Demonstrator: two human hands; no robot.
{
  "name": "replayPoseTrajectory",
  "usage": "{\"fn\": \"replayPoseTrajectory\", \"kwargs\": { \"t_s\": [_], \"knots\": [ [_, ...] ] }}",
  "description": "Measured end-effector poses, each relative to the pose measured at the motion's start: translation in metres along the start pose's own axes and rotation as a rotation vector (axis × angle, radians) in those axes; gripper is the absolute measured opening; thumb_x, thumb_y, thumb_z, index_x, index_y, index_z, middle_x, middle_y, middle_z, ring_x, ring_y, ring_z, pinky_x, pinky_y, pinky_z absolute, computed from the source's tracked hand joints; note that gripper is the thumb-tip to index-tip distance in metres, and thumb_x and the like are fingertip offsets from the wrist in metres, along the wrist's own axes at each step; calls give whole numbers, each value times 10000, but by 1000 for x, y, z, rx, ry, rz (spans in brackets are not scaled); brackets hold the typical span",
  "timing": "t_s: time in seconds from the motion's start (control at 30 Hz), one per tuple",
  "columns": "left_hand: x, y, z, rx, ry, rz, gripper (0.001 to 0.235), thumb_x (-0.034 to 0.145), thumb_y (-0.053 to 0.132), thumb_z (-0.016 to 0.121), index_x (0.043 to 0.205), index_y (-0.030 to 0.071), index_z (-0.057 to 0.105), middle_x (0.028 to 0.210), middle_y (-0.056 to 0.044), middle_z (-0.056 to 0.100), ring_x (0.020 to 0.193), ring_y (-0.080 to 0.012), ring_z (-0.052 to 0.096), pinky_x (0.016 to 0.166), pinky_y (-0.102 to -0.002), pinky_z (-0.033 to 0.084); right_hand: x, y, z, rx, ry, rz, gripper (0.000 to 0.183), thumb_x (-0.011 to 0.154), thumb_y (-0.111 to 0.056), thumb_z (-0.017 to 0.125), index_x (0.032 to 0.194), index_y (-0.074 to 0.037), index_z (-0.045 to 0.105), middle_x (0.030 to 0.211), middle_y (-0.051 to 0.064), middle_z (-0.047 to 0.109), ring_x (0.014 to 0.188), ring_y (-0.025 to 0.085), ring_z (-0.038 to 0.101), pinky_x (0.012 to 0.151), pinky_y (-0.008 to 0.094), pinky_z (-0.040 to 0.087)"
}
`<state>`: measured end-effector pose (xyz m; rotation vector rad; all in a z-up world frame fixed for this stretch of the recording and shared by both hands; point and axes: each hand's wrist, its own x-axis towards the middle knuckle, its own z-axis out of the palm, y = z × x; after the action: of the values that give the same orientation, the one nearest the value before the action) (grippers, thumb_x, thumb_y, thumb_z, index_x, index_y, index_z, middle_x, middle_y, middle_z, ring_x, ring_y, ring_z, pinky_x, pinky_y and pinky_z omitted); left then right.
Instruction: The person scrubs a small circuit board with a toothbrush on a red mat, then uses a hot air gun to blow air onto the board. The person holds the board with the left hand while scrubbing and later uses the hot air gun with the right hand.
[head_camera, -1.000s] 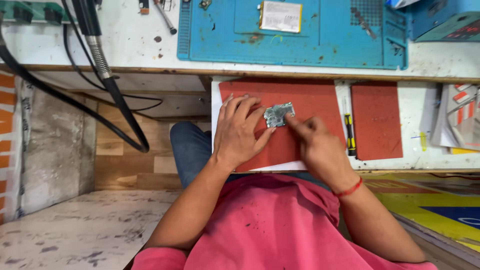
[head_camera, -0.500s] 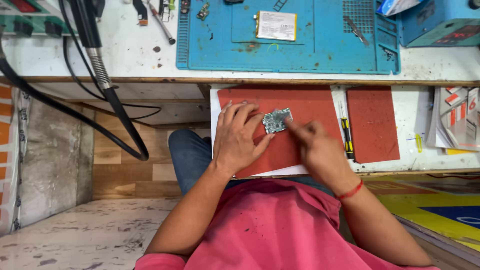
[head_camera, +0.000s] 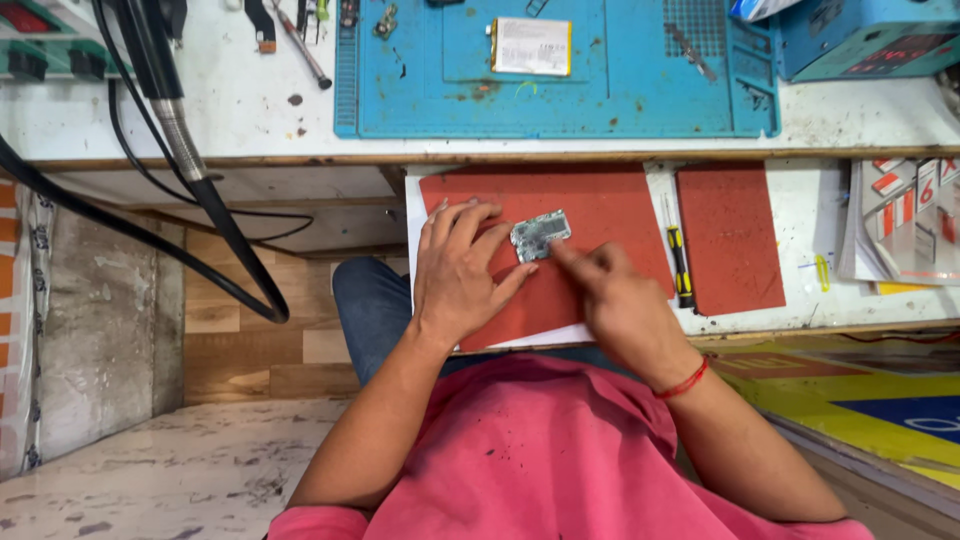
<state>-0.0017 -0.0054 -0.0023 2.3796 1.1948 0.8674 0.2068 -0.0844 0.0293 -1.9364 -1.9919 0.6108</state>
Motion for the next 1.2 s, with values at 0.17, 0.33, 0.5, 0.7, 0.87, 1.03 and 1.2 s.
{"fn": "replayPoseTrajectory", "kwargs": {
  "t_s": [0.17,0.33,0.5,0.7,0.87,1.03,1.2],
  "knots": [
    [-4,2,5,9,-4,-12,489,764,374,850,1115,53,738,1250,-108,625,1240,-332,548,1140,-552,365,-1,10,0,-51,-96,-56,632,866,7,493,1463,-189,563,1095,171,631,764,399,687,671,503,566],
    [3,2,1,-3,-8,-3,483,787,384,849,1114,49,729,1256,-113,620,1242,-336,540,1140,-549,362,7,7,-3,-63,17,-22,598,886,-23,512,1455,-196,571,1073,150,637,756,399,680,651,497,564],
    [-1,1,0,16,-19,-8,491,782,370,842,1142,55,731,1284,-107,619,1265,-322,534,1161,-549,351,6,2,2,-77,-65,-52,628,871,-12,506,1447,-250,588,1057,155,628,716,399,673,626,496,565],
    [0,-2,1,18,-21,-7,488,771,361,842,1139,60,731,1283,-95,619,1257,-319,541,1159,-548,359,11,1,-5,-32,-139,-107,653,865,0,488,1468,-236,576,1064,169,626,756,404,674,652,507,557],
    [-7,0,5,16,-26,-12,487,788,352,843,1149,48,725,1305,-115,607,1264,-353,524,1126,-530,377,-1,5,2,-36,-46,-113,633,882,-13,483,1480,-211,543,1152,197,620,824,418,679,681,493,568],
    [16,6,-7,13,0,13,486,764,362,842,1110,39,730,1260,-121,614,1235,-347,530,1122,-534,369,17,7,-4,-23,-41,9,663,856,-22,481,1475,-257,512,1162,160,625,807,417,686,694,509,574],
    [3,3,-3,11,-8,-4,482,742,350,841,1100,43,738,1254,-106,629,1238,-317,542,1134,-532,361,8,9,2,-6,-192,-42,681,857,-41,489,1495,-278,495,1093,144,625,805,385,698,706,513,568]
  ]
}}
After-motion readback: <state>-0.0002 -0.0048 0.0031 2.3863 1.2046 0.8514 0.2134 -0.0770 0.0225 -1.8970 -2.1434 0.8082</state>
